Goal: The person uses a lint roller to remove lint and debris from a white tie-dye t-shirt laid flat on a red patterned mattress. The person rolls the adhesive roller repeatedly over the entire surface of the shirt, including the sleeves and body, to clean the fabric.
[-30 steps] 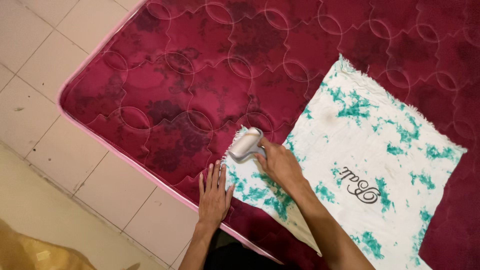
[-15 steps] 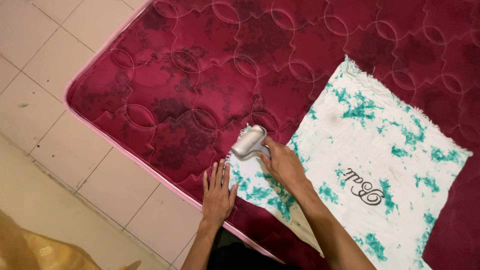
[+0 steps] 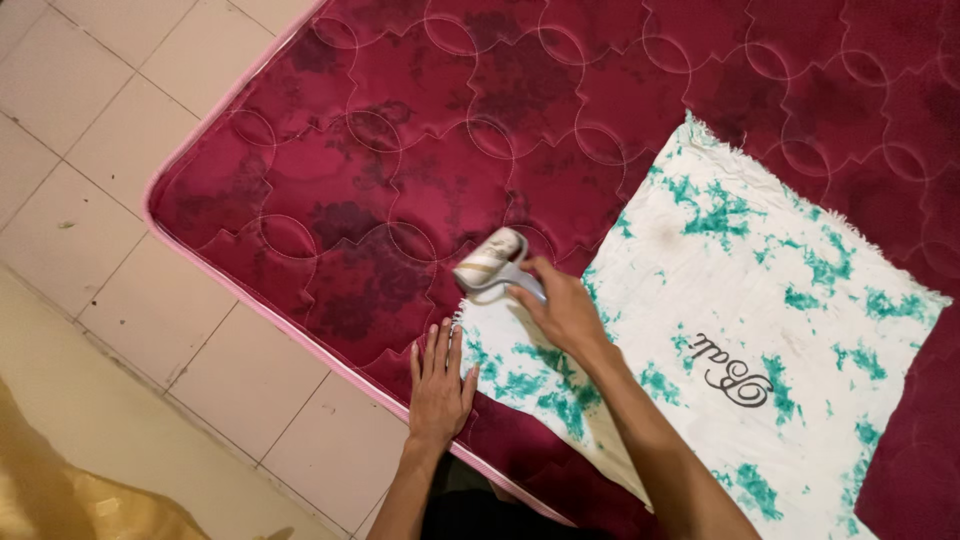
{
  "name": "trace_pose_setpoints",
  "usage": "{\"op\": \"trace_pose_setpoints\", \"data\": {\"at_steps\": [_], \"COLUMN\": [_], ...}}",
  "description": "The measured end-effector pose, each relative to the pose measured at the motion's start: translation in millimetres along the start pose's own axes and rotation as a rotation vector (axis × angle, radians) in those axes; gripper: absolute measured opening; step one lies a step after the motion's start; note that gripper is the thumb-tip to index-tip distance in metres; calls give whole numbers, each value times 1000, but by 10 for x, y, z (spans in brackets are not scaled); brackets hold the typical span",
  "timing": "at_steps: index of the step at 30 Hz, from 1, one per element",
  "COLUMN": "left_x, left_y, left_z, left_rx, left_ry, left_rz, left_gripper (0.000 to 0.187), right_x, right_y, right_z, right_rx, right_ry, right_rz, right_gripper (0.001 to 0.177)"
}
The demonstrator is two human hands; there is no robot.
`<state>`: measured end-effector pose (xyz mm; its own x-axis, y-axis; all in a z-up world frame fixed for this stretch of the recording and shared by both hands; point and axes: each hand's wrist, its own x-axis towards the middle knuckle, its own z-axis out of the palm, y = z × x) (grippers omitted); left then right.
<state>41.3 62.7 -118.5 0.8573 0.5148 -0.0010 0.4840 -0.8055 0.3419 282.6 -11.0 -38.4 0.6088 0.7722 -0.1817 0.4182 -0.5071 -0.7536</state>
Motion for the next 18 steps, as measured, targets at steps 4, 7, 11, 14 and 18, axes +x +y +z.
{"op": "trace_pose_setpoints", "data": {"at_steps": [4,7,11,14,18], "left_x": [10,10,12,-2,20], "left_y": [5,3,17,24,32], "left_z": [-9,1,16,5,4], "left_rx": [-22,-47,-6,-40,-27], "left_ry": [7,18,24,27,25], "left_rz": [-1,1,16,5,5], "left_gripper": [67,67,67,66,67], "right_x": [-419,-781,-1149,-1279,-1220], "right_y": [-2,-33,-55,-8,81], "right_z": [-349,-582,-730,-713,-507], "right_rx": [-29,-41,-75,-120,-211], "right_ry": [-57,-141,-202,-185,-176], "right_rz": [187,277,327,259,172], "right_gripper": [40,40,38,36,32]}}
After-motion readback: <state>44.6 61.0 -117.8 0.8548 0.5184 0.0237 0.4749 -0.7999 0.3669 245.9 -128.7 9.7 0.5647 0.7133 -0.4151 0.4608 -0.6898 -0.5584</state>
